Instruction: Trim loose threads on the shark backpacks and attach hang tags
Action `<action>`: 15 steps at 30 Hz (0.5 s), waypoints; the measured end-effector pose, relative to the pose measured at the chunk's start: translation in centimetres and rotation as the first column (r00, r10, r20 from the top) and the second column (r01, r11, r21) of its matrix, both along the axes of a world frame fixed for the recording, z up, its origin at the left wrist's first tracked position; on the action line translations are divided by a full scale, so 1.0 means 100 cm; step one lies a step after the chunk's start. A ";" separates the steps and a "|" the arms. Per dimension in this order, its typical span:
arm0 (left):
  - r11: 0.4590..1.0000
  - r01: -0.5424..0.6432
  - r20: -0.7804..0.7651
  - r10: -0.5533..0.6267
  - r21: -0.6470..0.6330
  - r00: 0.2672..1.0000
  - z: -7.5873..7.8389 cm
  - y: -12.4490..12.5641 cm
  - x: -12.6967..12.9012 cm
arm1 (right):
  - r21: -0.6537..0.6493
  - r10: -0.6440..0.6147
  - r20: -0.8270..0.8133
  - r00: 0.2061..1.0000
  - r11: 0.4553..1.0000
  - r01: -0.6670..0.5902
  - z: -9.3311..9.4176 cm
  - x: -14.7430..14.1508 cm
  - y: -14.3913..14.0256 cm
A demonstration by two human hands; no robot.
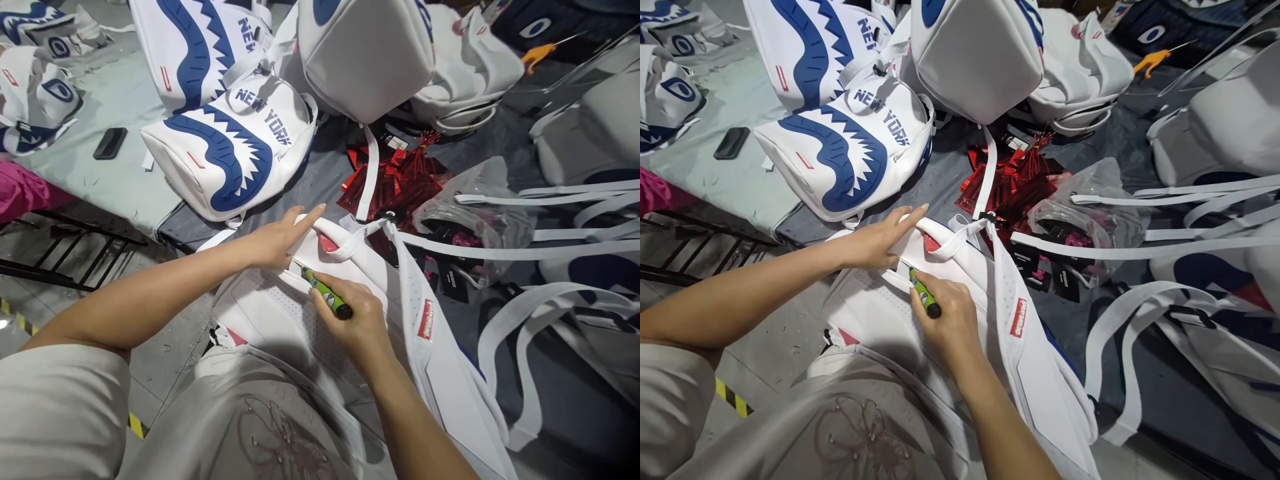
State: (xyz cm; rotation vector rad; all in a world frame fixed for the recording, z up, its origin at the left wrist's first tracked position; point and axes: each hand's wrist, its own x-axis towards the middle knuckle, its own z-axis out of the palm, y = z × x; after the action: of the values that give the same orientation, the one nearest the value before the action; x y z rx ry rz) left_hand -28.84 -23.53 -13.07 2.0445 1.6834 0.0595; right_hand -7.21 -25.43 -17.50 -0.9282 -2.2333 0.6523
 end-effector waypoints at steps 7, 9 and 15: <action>1.000 0.024 0.091 -0.024 0.007 0.996 -0.006 0.003 -0.010 | 0.018 -0.027 -0.004 1.000 0.999 0.027 -0.001 -0.007 0.000; 0.999 0.038 0.111 -0.040 0.016 0.993 -0.006 0.002 -0.013 | -0.001 -0.009 -0.006 1.000 1.000 0.009 0.000 -0.005 0.001; 1.000 0.023 0.098 -0.024 0.015 0.995 -0.006 0.003 -0.010 | 0.017 -0.004 0.043 0.999 1.000 0.003 -0.002 -0.006 0.002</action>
State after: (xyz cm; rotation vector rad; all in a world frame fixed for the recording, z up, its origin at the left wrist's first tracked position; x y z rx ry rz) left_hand -29.82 -23.26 -13.67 2.0369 1.6033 0.1620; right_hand -7.81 -25.22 -17.73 -0.9458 -2.2714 0.6168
